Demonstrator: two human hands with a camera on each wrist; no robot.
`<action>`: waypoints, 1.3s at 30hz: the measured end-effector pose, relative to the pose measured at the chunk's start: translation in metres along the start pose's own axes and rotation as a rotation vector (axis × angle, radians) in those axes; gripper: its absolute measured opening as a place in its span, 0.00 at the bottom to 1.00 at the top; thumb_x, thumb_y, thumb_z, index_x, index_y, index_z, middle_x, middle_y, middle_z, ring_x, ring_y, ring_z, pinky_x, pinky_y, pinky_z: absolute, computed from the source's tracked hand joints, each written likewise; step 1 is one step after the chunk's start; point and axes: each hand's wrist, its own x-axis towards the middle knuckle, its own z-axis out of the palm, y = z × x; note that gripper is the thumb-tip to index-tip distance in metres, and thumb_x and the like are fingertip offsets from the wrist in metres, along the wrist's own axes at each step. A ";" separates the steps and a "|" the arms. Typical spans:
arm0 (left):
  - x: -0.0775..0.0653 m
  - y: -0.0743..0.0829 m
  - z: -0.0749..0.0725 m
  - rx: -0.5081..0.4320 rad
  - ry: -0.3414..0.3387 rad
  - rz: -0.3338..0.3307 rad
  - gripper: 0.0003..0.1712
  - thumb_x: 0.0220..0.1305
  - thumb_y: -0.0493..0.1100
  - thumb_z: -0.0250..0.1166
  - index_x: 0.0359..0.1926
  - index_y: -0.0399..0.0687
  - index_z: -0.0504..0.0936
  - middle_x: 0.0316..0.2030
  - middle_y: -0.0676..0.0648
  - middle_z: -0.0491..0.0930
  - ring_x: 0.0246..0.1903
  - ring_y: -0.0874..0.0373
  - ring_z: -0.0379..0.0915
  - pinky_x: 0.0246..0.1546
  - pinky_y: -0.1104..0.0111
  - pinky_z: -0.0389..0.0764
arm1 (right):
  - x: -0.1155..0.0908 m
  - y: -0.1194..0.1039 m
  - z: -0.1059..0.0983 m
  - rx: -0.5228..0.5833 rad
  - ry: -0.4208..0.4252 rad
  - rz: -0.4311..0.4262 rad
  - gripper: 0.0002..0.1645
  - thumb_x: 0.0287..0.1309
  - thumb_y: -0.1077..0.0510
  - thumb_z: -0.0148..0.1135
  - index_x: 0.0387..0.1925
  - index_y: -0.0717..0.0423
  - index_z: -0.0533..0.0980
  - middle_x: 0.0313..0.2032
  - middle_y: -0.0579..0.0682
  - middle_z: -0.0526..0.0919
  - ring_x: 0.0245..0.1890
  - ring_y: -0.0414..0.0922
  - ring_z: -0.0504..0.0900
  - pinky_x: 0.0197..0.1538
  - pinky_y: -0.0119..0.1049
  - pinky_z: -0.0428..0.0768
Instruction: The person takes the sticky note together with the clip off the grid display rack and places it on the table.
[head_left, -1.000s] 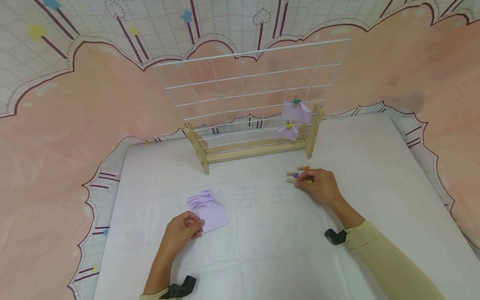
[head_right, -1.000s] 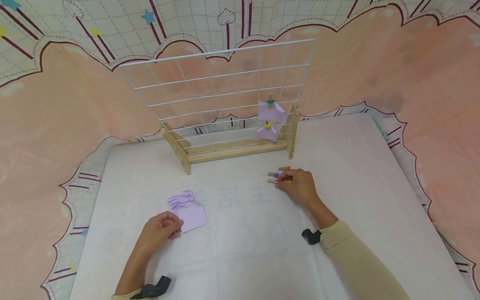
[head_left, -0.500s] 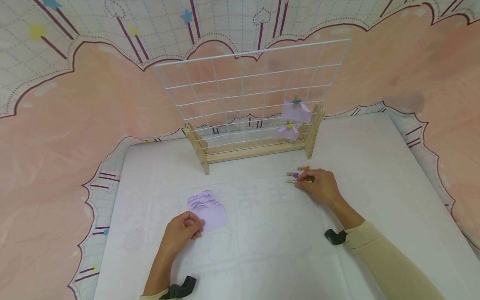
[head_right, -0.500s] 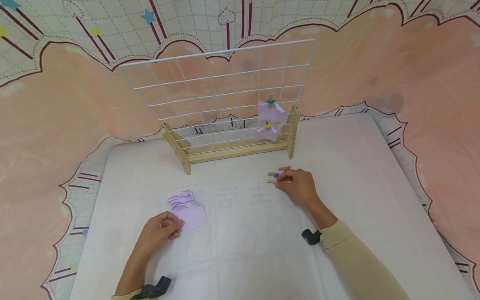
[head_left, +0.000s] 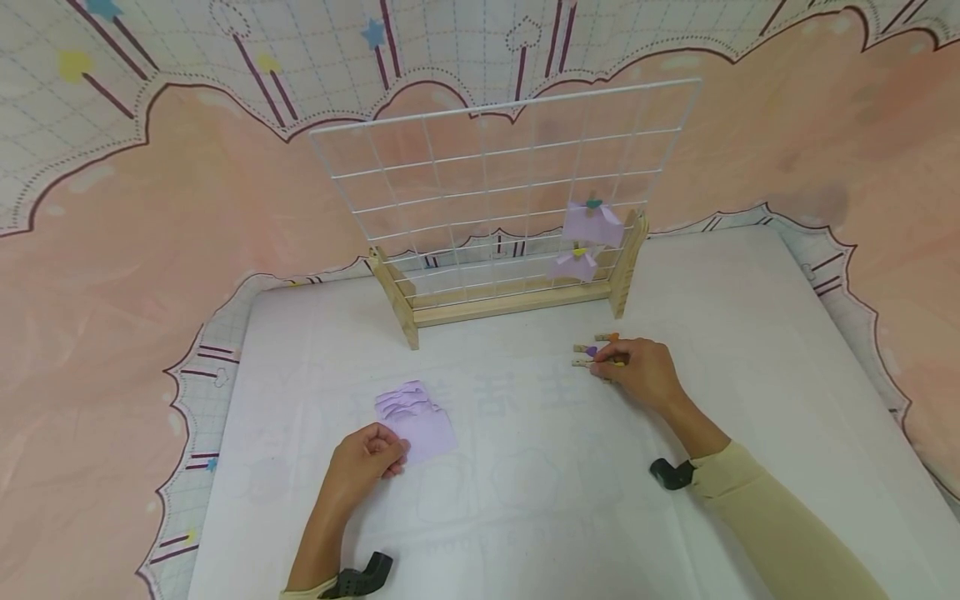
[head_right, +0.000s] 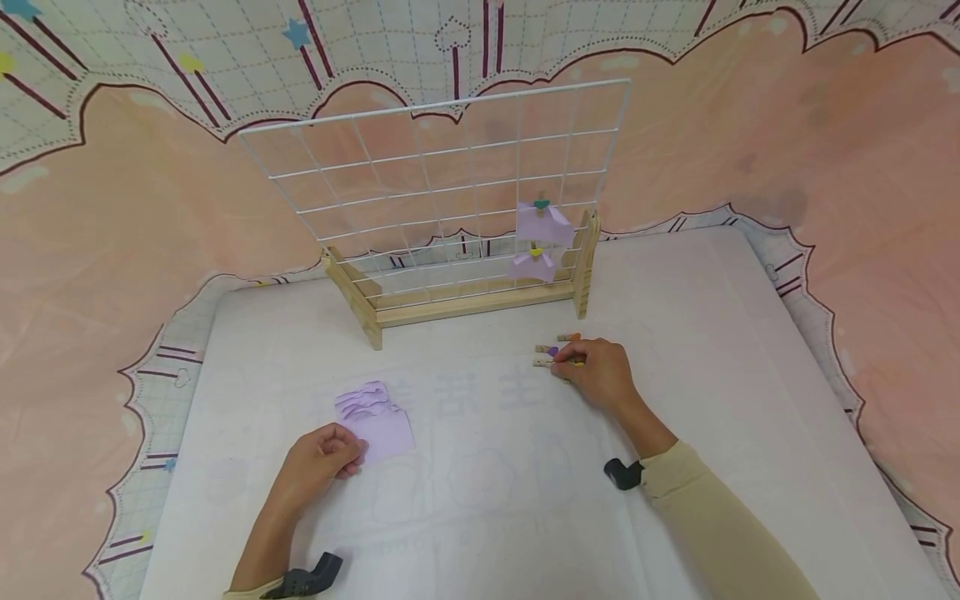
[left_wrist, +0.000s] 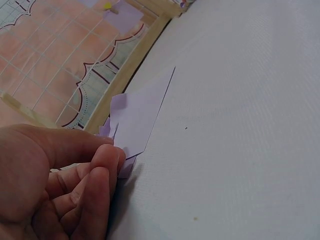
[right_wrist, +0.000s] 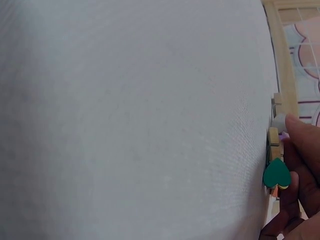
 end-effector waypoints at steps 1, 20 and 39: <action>0.000 0.000 0.000 0.001 0.000 0.001 0.09 0.64 0.39 0.71 0.35 0.38 0.79 0.23 0.46 0.83 0.22 0.58 0.80 0.27 0.71 0.84 | 0.000 0.000 0.000 0.002 -0.001 -0.001 0.08 0.54 0.55 0.77 0.36 0.53 0.88 0.36 0.54 0.89 0.39 0.49 0.80 0.42 0.39 0.71; 0.000 0.000 0.000 -0.017 -0.001 0.001 0.09 0.64 0.39 0.71 0.35 0.38 0.80 0.23 0.46 0.83 0.22 0.58 0.80 0.27 0.71 0.83 | 0.000 0.003 -0.002 0.048 -0.010 0.040 0.09 0.56 0.53 0.76 0.38 0.51 0.88 0.38 0.54 0.90 0.41 0.49 0.80 0.44 0.38 0.72; 0.001 0.003 -0.004 -0.052 -0.034 -0.018 0.09 0.67 0.40 0.69 0.38 0.38 0.79 0.26 0.44 0.84 0.25 0.55 0.81 0.30 0.70 0.85 | -0.002 0.003 -0.011 0.199 -0.014 0.024 0.11 0.57 0.51 0.76 0.39 0.52 0.88 0.48 0.54 0.89 0.42 0.42 0.80 0.42 0.28 0.76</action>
